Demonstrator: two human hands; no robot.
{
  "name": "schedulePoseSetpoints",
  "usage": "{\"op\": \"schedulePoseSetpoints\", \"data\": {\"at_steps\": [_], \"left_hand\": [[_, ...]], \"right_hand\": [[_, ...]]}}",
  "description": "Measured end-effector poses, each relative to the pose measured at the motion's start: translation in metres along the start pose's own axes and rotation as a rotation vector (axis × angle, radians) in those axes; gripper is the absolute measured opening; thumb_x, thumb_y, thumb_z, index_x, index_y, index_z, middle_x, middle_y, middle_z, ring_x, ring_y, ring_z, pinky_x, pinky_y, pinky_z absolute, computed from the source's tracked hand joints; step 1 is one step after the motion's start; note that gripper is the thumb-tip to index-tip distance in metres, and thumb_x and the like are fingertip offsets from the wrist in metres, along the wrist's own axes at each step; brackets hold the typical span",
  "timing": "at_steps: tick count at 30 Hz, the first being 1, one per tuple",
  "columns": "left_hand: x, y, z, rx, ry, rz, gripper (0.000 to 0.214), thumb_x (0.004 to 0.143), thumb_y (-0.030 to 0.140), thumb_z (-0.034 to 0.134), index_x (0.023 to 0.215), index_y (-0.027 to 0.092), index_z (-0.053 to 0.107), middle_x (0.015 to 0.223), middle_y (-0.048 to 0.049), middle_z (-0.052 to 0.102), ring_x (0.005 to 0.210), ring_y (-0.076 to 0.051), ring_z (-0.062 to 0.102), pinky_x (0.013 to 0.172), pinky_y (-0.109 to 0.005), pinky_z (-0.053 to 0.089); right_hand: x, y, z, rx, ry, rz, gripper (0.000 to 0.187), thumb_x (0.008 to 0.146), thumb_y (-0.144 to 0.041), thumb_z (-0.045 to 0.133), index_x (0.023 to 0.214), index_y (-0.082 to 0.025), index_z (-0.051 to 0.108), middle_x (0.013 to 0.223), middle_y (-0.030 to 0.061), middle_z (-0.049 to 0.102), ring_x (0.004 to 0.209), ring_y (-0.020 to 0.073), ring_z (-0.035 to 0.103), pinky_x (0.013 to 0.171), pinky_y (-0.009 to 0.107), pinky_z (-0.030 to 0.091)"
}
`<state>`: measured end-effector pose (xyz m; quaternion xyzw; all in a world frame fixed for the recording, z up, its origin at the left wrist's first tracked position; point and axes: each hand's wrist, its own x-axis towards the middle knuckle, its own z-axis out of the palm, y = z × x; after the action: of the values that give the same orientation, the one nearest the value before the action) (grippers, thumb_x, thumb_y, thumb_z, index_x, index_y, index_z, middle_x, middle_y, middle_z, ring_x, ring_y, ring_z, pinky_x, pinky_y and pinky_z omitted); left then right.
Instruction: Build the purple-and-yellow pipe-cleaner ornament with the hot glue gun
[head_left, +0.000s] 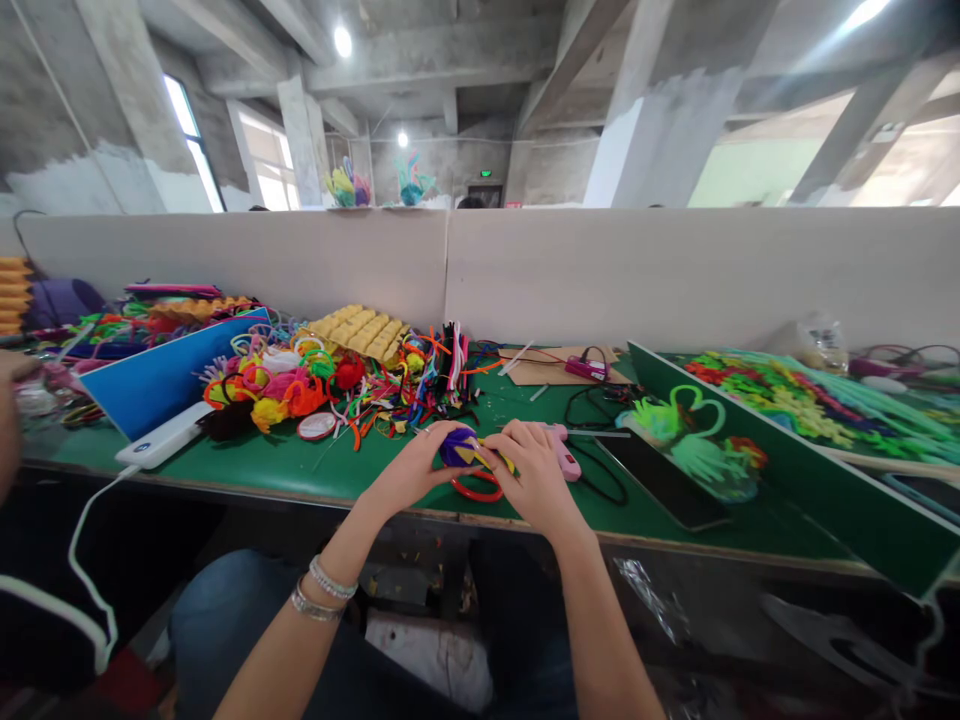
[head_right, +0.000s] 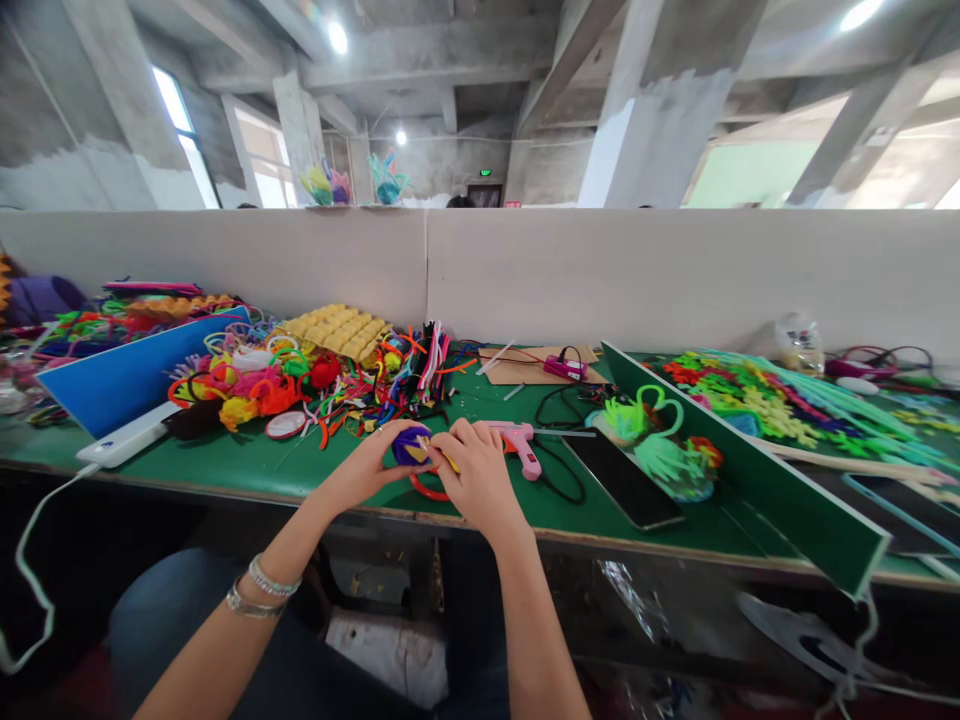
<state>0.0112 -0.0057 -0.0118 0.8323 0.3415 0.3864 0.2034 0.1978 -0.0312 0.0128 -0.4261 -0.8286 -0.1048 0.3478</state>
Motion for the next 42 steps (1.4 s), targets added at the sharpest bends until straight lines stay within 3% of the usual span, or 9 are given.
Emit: {"op": "schedulePoseSetpoints", "data": {"at_steps": [18,26,33,42], "left_hand": [[0.001,0.001,-0.007,-0.014,-0.007,0.011,0.047,0.073,0.036,0.065,0.115,0.021,0.051,0.114,-0.0093,0.057,0.106,-0.021,0.054,0.094,-0.037,0.041],[0.001,0.005,-0.007,-0.207,0.033,0.028,0.051,0.066,0.032,0.071,0.113,0.021,0.053,0.113,-0.0096,0.060,0.105,-0.021,0.055,0.095,-0.037,0.041],[-0.001,0.008,-0.009,-0.441,-0.007,-0.013,0.054,0.064,0.024,0.073,0.114,0.021,0.054,0.116,-0.0102,0.059,0.108,-0.023,0.055,0.095,-0.038,0.042],[-0.001,0.012,-0.011,-0.484,-0.021,0.030,0.052,0.064,0.022,0.074,0.113,0.021,0.055,0.115,-0.0093,0.060,0.108,-0.022,0.055,0.095,-0.035,0.042]], "right_hand": [[0.000,0.005,-0.005,0.124,-0.038,0.007,0.015,0.088,-0.029,0.048,0.082,-0.022,0.060,0.076,0.0013,0.054,0.077,0.0161,0.047,0.073,0.031,0.037],[-0.003,0.016,-0.005,0.299,-0.057,0.053,0.019,0.089,-0.033,0.046,0.081,-0.021,0.058,0.081,0.0019,0.064,0.080,0.0164,0.056,0.077,0.031,0.042],[-0.005,0.016,-0.011,0.339,-0.078,0.069,0.025,0.088,-0.038,0.044,0.082,-0.022,0.062,0.080,0.0034,0.066,0.079,0.0178,0.060,0.078,0.033,0.045],[-0.003,0.010,-0.016,0.356,-0.105,0.055,0.022,0.088,-0.035,0.046,0.080,-0.022,0.062,0.079,0.0019,0.066,0.079,0.0162,0.059,0.076,0.030,0.045]]}}
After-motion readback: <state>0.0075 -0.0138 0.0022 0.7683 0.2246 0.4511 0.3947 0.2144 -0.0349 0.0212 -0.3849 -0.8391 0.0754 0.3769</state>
